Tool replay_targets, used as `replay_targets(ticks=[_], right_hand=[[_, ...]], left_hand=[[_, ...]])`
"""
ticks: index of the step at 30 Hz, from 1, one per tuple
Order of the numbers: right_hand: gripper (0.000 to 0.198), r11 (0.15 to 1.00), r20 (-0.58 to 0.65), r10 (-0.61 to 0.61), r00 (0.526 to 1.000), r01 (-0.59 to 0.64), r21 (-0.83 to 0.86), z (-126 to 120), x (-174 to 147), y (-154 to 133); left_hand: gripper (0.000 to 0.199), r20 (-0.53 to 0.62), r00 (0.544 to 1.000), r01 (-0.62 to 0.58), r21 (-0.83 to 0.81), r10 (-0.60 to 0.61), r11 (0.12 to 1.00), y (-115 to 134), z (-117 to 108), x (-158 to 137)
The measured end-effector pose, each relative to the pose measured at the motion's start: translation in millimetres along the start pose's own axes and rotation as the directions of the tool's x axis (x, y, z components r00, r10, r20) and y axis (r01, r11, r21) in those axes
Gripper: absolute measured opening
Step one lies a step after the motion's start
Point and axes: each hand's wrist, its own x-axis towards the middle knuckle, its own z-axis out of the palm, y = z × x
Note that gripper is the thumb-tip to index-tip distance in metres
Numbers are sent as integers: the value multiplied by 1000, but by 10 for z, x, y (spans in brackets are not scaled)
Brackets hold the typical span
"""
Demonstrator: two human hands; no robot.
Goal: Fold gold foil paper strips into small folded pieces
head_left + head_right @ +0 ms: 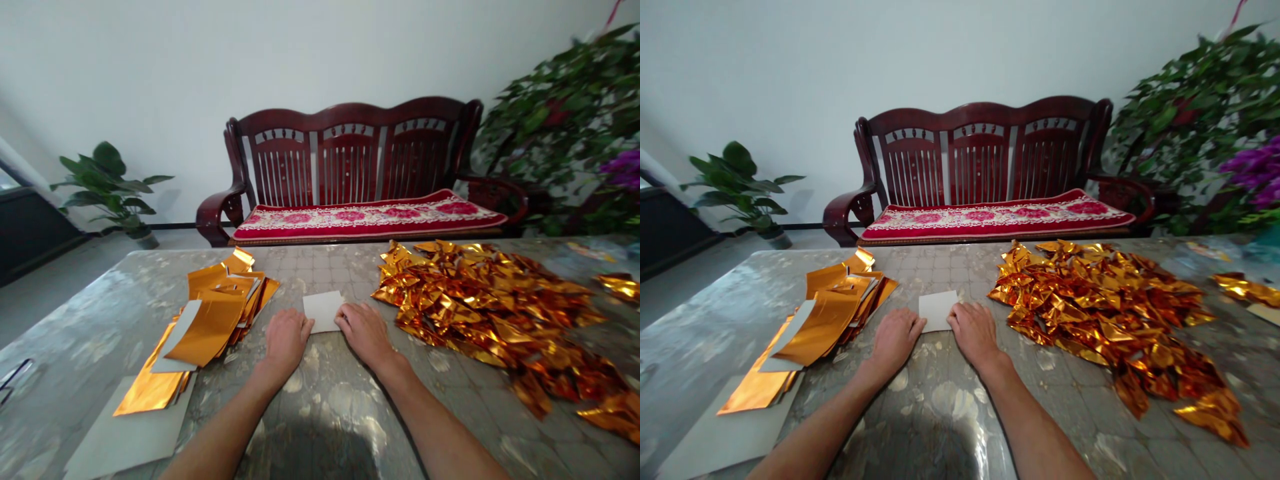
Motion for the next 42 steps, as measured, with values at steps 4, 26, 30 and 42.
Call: replay_targets(ticks=[4,26,30,42], right_hand=[[12,1000,-7,-20,1000,20,13,3,7,19],[10,1000,88,-6,996,4,20,-22,68,41],[9,1000,83,-30,996,30,1,-23,56,24],[6,1000,58,0,998,2,-29,4,44,22]], left_hand=[[36,6,1000,2,17,-2,1000,8,-3,-6],[37,-5,1000,-19,162,20,987,45,-58,-25],[35,6,1000,-17,171,17,985,56,-58,-31],[26,-86,992,-82,58,87,995,25,-11,-39]])
